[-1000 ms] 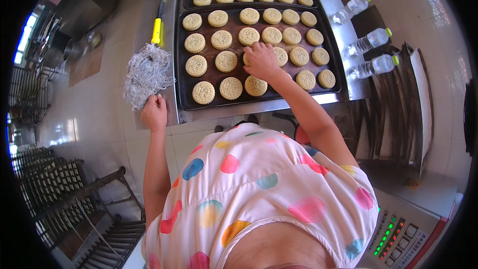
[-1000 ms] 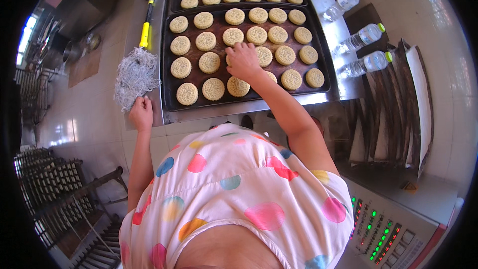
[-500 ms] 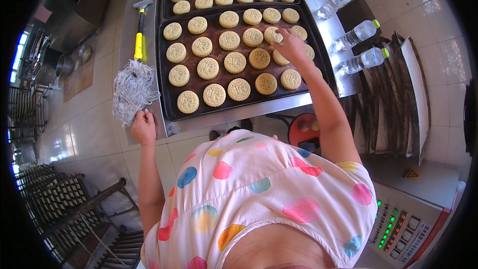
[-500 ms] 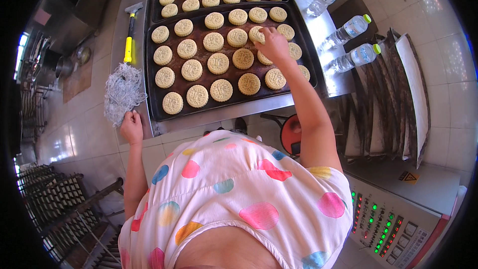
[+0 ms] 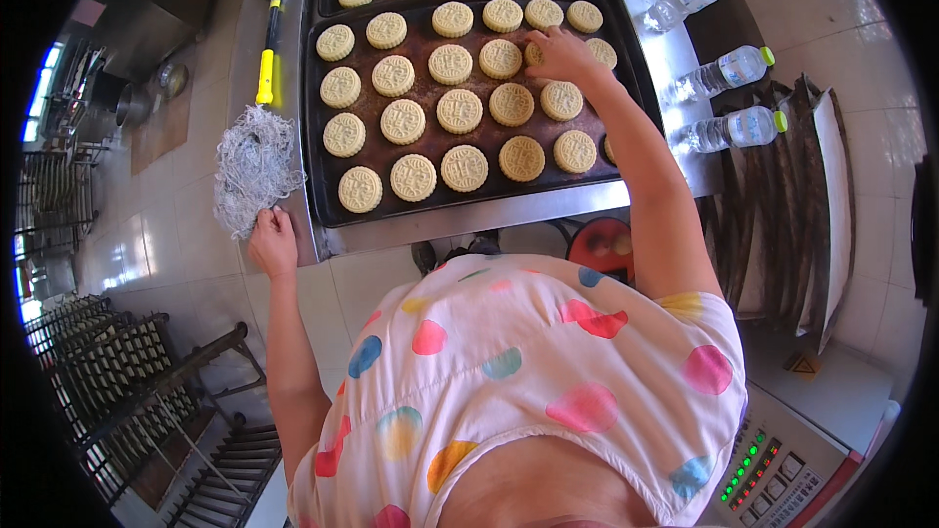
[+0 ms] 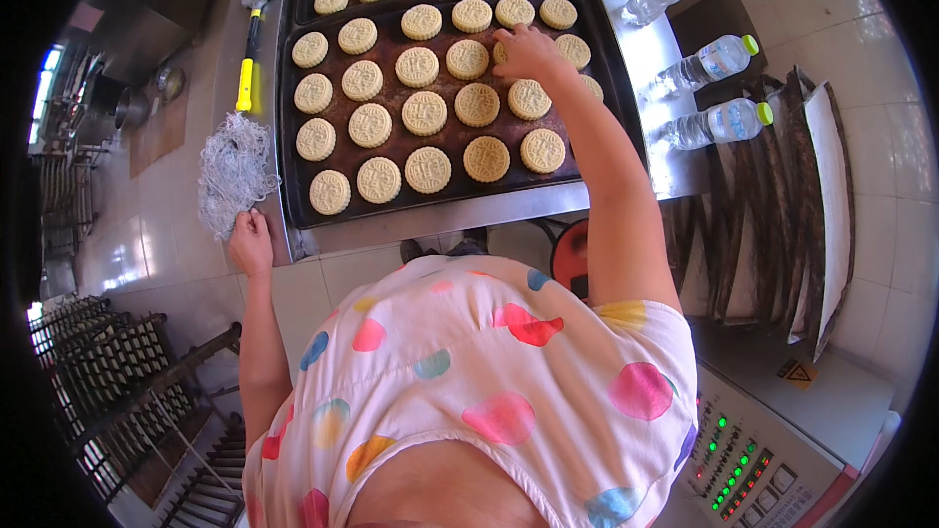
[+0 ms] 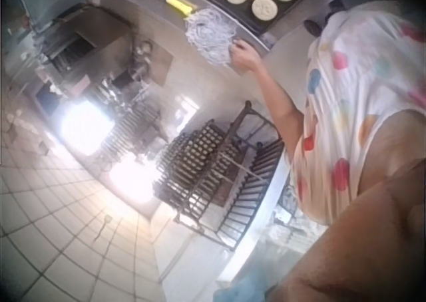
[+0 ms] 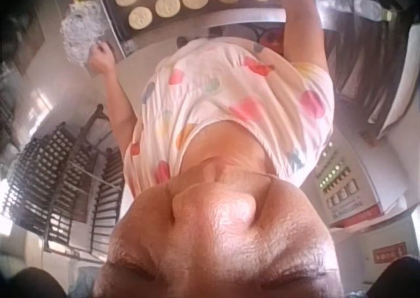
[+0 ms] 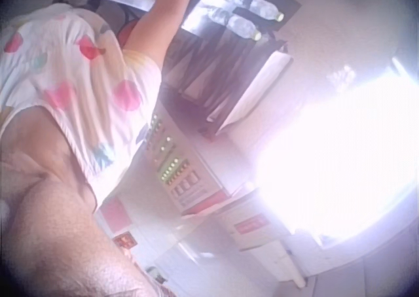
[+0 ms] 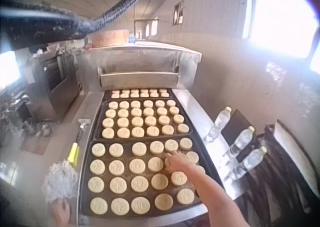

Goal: The person organizes trays of patterned cookies by picking up a tray from a rack, placing it on a workspace to check the cookies, and then sliding it into a different slot on a large cooling rack.

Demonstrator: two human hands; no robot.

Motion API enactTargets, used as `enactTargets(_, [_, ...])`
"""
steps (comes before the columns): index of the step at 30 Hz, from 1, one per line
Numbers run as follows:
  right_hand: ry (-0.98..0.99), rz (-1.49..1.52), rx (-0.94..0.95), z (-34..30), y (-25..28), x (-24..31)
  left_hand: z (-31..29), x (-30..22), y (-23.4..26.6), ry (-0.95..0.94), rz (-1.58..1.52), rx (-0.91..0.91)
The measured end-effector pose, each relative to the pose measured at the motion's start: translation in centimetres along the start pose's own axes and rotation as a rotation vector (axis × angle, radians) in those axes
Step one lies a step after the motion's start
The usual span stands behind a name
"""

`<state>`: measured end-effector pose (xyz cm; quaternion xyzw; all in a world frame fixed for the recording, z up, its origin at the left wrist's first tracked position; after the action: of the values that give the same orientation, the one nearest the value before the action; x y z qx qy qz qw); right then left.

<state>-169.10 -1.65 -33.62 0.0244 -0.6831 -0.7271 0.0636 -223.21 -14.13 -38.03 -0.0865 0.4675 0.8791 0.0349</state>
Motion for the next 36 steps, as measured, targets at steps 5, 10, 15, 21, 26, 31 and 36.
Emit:
enactTargets(5, [0.057,-0.117,0.047,0.6,0.4,0.1,0.1,0.1,-0.3,0.007,-0.004,-0.008])
enactTargets(10, [0.04,-0.152,-0.07,-0.1,0.2,0.3,0.1,-0.1,0.0,-0.009,0.008,-0.02])
enactTargets(15, [-0.023,-0.139,-0.148,-0.8,-0.1,-0.2,0.2,-0.2,0.1,0.003,0.029,0.014])
enactTargets(21, [-0.092,0.017,-0.327,-3.0,1.4,-0.9,0.2,-0.1,0.0,-0.009,0.006,0.022])
enactTargets(26, [-0.234,0.45,-0.486,-10.6,1.7,-1.3,0.0,0.1,0.0,-0.047,0.037,-0.001])
enactTargets(31, [-0.476,0.986,-0.411,-20.2,-1.8,-0.5,-0.5,-0.5,0.7,-0.172,-0.104,0.058])
enactTargets(36, [-0.648,1.341,-0.219,-26.2,-5.3,0.6,-0.7,-3.0,2.1,-0.283,-0.16,0.277])
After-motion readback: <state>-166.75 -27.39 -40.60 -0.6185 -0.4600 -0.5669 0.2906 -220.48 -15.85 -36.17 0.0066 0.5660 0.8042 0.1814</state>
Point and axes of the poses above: each hand's wrist, its own z-axis towards the middle knuckle, its own y-axis out of the back of the hand, x = y × z, the point moved 1 cm from there along z, towards the middle knuckle, and after that the axes turned 1 degree about -y, right-handed, at the moved point
